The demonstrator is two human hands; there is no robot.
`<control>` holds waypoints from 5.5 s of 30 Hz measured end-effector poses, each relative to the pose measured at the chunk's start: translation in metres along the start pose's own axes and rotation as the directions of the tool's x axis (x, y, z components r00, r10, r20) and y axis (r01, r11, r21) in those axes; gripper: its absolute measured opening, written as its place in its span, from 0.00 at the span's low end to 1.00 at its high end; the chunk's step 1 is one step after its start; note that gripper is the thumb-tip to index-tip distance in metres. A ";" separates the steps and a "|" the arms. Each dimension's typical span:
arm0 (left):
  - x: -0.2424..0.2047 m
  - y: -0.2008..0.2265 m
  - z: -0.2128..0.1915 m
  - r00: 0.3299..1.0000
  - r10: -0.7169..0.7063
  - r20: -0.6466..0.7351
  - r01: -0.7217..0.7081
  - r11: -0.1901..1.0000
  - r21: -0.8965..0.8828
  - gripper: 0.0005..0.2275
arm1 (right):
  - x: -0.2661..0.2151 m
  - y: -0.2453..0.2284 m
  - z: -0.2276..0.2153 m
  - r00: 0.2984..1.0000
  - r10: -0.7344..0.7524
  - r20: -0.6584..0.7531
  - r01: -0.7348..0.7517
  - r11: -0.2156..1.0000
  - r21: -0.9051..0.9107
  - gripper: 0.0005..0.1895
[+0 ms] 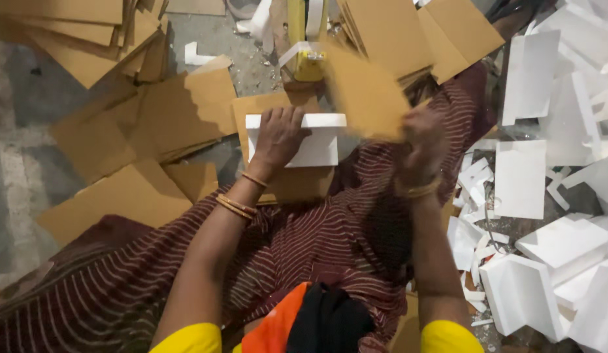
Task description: The person sits on the floor and assembles small white boxes by hand. They pick up white box components and brown cardboard sheets, fold the cardboard, and insert it into the white box frames to form complete boxes.
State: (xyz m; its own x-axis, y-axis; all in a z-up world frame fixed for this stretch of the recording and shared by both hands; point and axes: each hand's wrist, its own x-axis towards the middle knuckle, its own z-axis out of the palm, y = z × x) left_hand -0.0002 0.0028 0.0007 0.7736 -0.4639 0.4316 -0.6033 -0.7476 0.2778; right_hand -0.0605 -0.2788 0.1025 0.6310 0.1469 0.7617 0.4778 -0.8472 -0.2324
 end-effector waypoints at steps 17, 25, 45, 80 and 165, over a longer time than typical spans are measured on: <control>-0.010 -0.017 0.047 0.995 0.041 -0.089 -0.031 0.993 0.118 0.15 | -0.057 -0.066 0.030 0.864 -0.171 0.474 0.213 0.976 -0.036 0.19; -0.006 -0.014 0.035 0.996 0.029 -0.085 -0.018 0.991 0.130 0.16 | -0.016 -0.082 -0.005 0.908 -0.056 0.415 0.040 0.998 0.047 0.12; 0.031 -0.029 -0.006 0.932 0.000 0.363 0.091 0.968 -0.232 0.19 | 0.011 -0.053 -0.023 0.554 0.071 0.829 -0.233 0.970 0.072 0.26; 0.014 -0.019 -0.001 0.985 0.047 0.167 -0.044 0.999 -0.021 0.17 | -0.046 -0.015 0.105 0.839 0.381 0.388 -0.420 0.908 0.016 0.62; -0.048 -0.061 0.001 0.898 -0.441 0.015 0.383 0.761 -0.524 0.21 | -0.102 0.000 0.167 0.781 0.459 0.423 -0.543 0.835 0.095 0.30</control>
State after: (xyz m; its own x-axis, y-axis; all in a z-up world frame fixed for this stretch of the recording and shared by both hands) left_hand -0.0010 0.0702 -0.0379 0.9632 -0.0942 0.2517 -0.2646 -0.4973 0.8263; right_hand -0.0230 -0.2091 -0.0763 0.9710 -0.0583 0.2321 0.1147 -0.7380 -0.6650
